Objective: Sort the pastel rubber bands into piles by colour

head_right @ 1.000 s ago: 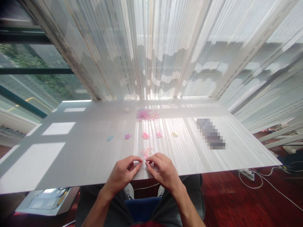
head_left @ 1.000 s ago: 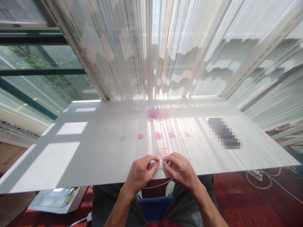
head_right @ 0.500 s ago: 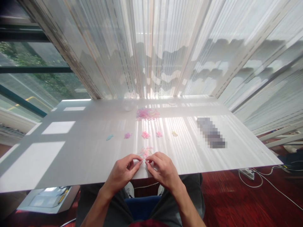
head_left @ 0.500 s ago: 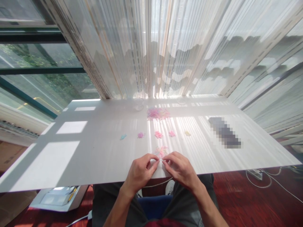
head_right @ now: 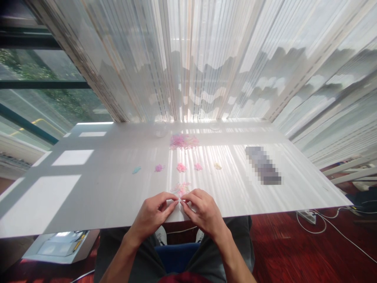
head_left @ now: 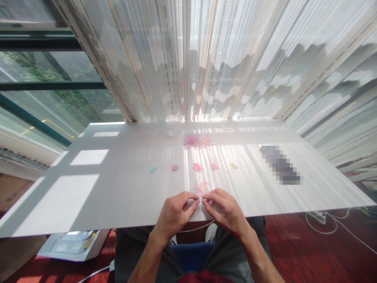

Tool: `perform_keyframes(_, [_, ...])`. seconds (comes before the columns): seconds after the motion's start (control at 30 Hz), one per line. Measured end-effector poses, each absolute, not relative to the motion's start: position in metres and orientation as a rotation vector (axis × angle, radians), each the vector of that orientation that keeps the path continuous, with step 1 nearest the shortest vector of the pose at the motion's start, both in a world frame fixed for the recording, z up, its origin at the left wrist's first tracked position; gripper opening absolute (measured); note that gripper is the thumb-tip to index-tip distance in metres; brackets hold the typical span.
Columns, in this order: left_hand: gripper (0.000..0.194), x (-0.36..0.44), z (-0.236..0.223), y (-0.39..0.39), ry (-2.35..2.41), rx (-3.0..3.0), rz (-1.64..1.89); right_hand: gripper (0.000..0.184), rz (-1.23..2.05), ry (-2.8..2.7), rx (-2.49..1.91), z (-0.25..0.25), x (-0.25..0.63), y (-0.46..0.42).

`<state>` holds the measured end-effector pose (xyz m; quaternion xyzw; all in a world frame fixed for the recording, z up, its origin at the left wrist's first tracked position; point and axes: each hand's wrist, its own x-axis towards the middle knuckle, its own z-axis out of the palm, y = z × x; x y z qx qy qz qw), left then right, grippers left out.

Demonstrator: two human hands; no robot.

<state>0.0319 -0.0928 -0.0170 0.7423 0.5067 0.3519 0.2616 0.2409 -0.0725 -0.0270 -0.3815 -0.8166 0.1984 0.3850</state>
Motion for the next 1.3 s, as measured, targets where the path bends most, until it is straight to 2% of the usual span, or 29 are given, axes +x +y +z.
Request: perform_keyframes(1.3, [0.010,0.0305,-0.0217,-0.0936,1.335,2.060,1.025,0.013,0.516,-2.097,-0.961,-0.0310,0.2423,-0.0722])
